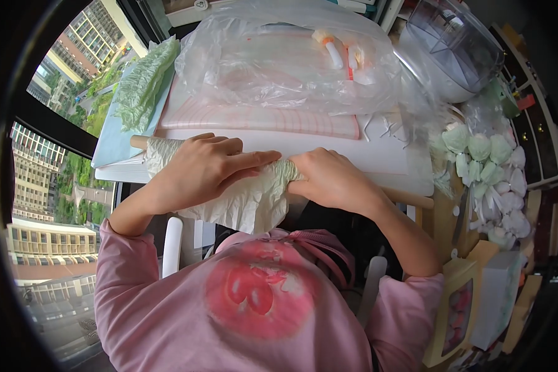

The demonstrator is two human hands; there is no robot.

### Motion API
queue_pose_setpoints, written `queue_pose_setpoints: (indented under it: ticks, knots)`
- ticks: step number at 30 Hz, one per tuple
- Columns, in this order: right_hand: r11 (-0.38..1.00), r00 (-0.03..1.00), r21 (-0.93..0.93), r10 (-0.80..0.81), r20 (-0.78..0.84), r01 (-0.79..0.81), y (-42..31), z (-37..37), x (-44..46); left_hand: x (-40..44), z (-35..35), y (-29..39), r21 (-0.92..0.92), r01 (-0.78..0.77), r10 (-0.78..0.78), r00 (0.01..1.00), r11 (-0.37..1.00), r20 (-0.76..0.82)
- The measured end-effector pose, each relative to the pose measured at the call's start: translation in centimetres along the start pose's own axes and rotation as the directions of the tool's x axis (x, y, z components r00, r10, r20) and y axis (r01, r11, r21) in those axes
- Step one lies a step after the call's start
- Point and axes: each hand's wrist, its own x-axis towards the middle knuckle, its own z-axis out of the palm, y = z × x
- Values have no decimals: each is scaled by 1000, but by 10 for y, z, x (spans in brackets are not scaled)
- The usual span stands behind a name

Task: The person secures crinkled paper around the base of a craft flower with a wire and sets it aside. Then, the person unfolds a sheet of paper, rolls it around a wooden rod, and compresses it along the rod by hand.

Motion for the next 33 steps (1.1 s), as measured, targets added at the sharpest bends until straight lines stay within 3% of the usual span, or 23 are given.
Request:
queue_pose_setpoints:
  ticks: [3,6,9,12,14,16,18,25,28,30,31,32,33]
  knots:
    - [998,996,-48,54,65,-51,-8,-6,3,3,1,1,-129,37,-28,997,991,67]
    - [998,999,-52,-44,-7,44,-7,4,7,1,17,1,-191,102,-100,995,976,20]
    - [995,997,-58,-77,-29,75,-9,5,9,2,21,4,-206,9,-32,994,978,-108]
    - [998,999,-51,-38,16,38,-15,2,5,0,11,4,-182,-47,23,991,982,-130]
    - [1000,1000,-12,-22,0,22,-17,0,3,-5,-6,8,45,21,-21,1000,999,-4]
    - [1000,1000,26,-13,-13,13,-17,0,4,-6,-9,5,97,2,-3,1000,995,13]
    - [998,996,-4,-67,-53,67,-15,2,5,-5,2,0,-88,-21,16,998,996,-54]
    - [998,1000,-65,-3,1,3,-19,4,9,-1,15,6,-214,42,-61,995,976,-81]
    - [996,993,-36,-82,-85,79,-14,5,6,-2,0,6,-165,20,-33,997,986,-75]
    - [999,999,28,19,-30,-18,-18,-4,1,-5,-15,7,124,43,-43,999,991,-4]
    - [999,999,30,19,-30,-18,-18,-6,1,-7,-19,6,157,57,-65,997,986,47]
    - [999,1000,43,26,-10,-26,-18,-7,0,-6,-17,4,156,57,-65,997,986,48]
    - [998,999,55,32,10,-33,-18,-7,0,-6,-12,1,43,52,-53,998,998,27]
